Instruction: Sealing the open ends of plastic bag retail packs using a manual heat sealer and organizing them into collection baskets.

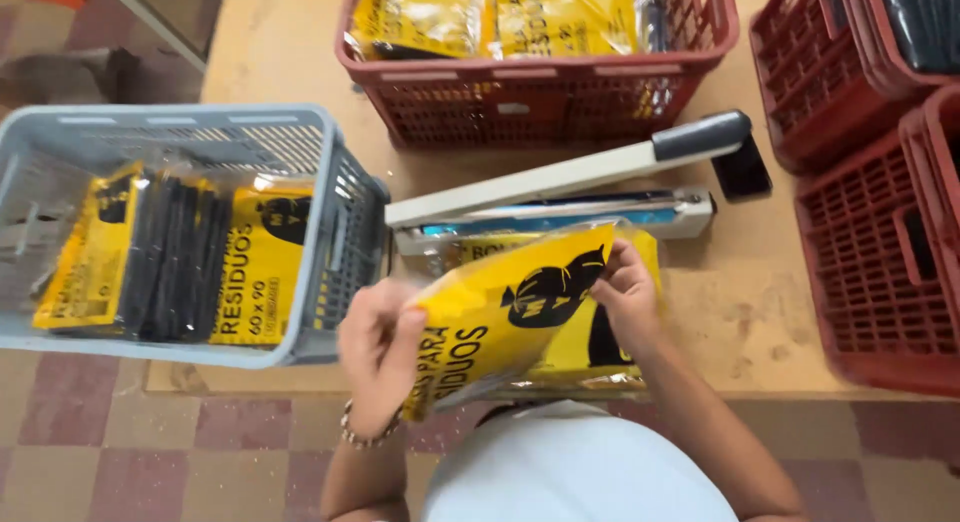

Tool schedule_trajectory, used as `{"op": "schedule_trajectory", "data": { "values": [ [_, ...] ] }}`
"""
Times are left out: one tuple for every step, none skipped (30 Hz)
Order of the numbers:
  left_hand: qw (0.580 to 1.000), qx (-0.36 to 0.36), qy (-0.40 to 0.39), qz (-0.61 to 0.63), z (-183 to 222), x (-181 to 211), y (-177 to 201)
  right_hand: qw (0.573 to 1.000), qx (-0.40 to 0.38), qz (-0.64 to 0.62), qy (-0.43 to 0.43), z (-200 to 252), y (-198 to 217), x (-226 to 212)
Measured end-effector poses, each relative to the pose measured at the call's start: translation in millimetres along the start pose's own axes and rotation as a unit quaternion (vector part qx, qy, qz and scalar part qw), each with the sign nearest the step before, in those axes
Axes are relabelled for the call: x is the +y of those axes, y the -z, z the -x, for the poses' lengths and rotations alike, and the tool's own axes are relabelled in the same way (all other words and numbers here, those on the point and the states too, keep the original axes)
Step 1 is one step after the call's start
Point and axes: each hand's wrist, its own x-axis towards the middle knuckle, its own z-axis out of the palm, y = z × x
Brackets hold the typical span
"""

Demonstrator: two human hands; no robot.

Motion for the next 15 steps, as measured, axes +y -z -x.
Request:
{"op": "schedule_trajectory", "data": {
  "values": [
    [0.996,-0.009,0.064,0.064,11,-14,-10,0.998,0.046,0.013,-0.029,4,35,18],
    [0.995,-0.011,0.072,0.066,17,-23,-23,0.998,0.052,0.015,-0.035,9,19,-2],
    [0.989,-0.011,0.129,0.068,27,-31,-35,0.990,0.082,0.022,-0.115,13,3,-22],
    [0.980,-0.011,0.186,0.071,39,-38,-47,0.974,0.112,0.030,-0.195,17,-14,-41],
    [0.980,-0.007,0.187,0.069,39,-38,-57,0.974,0.108,0.030,-0.197,20,9,-18],
    [0.965,0.008,0.254,0.070,40,-39,-66,0.971,0.122,0.000,-0.204,23,31,5],
    [0.945,0.028,0.319,0.069,42,-39,-74,0.968,0.131,-0.028,-0.213,24,53,28],
    [0.944,0.037,0.320,0.066,43,-52,-77,0.968,0.123,-0.027,-0.217,19,34,2],
    [0.933,0.049,0.354,0.050,46,-65,-77,0.965,0.154,0.056,-0.206,18,14,-24],
    [0.919,0.062,0.387,0.034,51,-77,-78,0.954,0.183,0.139,-0.192,17,-6,-49],
    [0.919,0.066,0.388,0.032,62,-101,-81,0.954,0.179,0.139,-0.195,16,-14,-60],
    [0.908,0.069,0.412,0.024,73,-124,-84,0.947,0.169,0.185,-0.202,15,-23,-71],
    [0.899,0.070,0.432,0.020,78,-150,-88,0.938,0.159,0.231,-0.202,9,-33,-84],
    [0.900,0.074,0.429,0.021,86,-173,-88,0.939,0.156,0.232,-0.199,-1,-10,-60],
    [0.892,0.042,0.449,-0.018,93,-196,-88,0.921,0.138,0.317,-0.177,-12,14,-37]
  ]
}}
